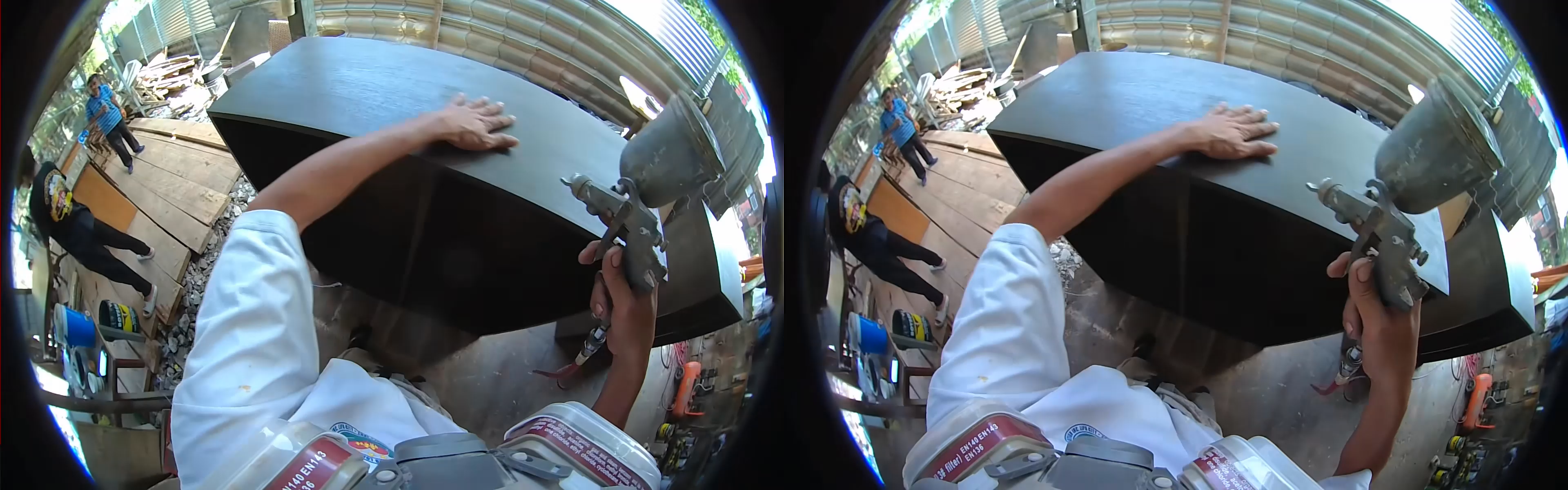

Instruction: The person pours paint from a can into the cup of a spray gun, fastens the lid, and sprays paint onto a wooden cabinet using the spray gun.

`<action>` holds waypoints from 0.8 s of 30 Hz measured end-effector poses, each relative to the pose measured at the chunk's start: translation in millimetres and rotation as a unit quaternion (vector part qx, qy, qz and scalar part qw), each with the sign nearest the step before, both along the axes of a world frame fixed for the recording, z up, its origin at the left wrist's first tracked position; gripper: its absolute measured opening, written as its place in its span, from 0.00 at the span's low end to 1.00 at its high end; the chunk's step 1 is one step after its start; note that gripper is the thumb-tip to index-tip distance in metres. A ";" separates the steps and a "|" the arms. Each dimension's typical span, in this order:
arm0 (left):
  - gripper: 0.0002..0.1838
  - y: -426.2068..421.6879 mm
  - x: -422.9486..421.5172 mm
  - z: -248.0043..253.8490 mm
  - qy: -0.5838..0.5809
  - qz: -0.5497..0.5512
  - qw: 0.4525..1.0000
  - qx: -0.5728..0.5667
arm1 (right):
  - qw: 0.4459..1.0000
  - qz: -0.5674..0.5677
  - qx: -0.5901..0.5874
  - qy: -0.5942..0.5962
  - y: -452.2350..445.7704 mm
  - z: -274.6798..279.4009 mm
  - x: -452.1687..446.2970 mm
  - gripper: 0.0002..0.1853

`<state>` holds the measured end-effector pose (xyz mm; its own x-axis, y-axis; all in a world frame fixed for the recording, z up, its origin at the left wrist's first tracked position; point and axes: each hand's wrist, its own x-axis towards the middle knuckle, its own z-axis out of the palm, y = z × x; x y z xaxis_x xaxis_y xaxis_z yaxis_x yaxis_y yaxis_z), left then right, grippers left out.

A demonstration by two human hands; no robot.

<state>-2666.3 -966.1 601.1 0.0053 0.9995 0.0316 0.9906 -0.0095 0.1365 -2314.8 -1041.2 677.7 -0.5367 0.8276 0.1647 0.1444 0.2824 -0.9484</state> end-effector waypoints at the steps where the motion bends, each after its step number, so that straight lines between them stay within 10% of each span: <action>1: 0.43 -19.8 -38.6 -1.4 0.010 0.029 1.000 0.000 | 1.000 0.023 -0.004 0.000 -7.0 1.7 -19.0 0.18; 9: 0.35 -281.4 -441.3 -37.5 0.083 0.265 0.961 -0.016 | 0.985 0.167 -0.031 0.004 -26.6 16.5 -144.2 0.14; 12: 0.28 -300.7 -386.7 31.5 0.212 0.455 0.851 -0.152 | 0.989 0.144 -0.029 0.001 -22.7 16.8 -173.0 0.16; 15: 0.35 -247.7 -471.2 -2.9 0.146 0.355 0.922 -0.057 | 0.995 0.093 -0.032 -0.017 -19.0 17.5 -190.6 0.17; 19: 0.51 -99.6 -394.8 -17.2 0.029 0.378 0.925 -0.041 | 0.999 0.032 -0.009 -0.025 -28.6 18.5 -183.9 0.16; 24: 0.52 83.1 -241.9 -16.0 0.021 0.108 0.994 0.004 | 0.990 -0.110 0.015 -0.087 -43.0 21.9 -139.6 0.16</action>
<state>-2908.3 -883.0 585.1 -0.2080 0.9771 0.0440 0.9744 0.2031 0.0967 -2454.4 -1084.2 699.6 -0.3670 0.9235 0.1114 0.3659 0.2534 -0.8955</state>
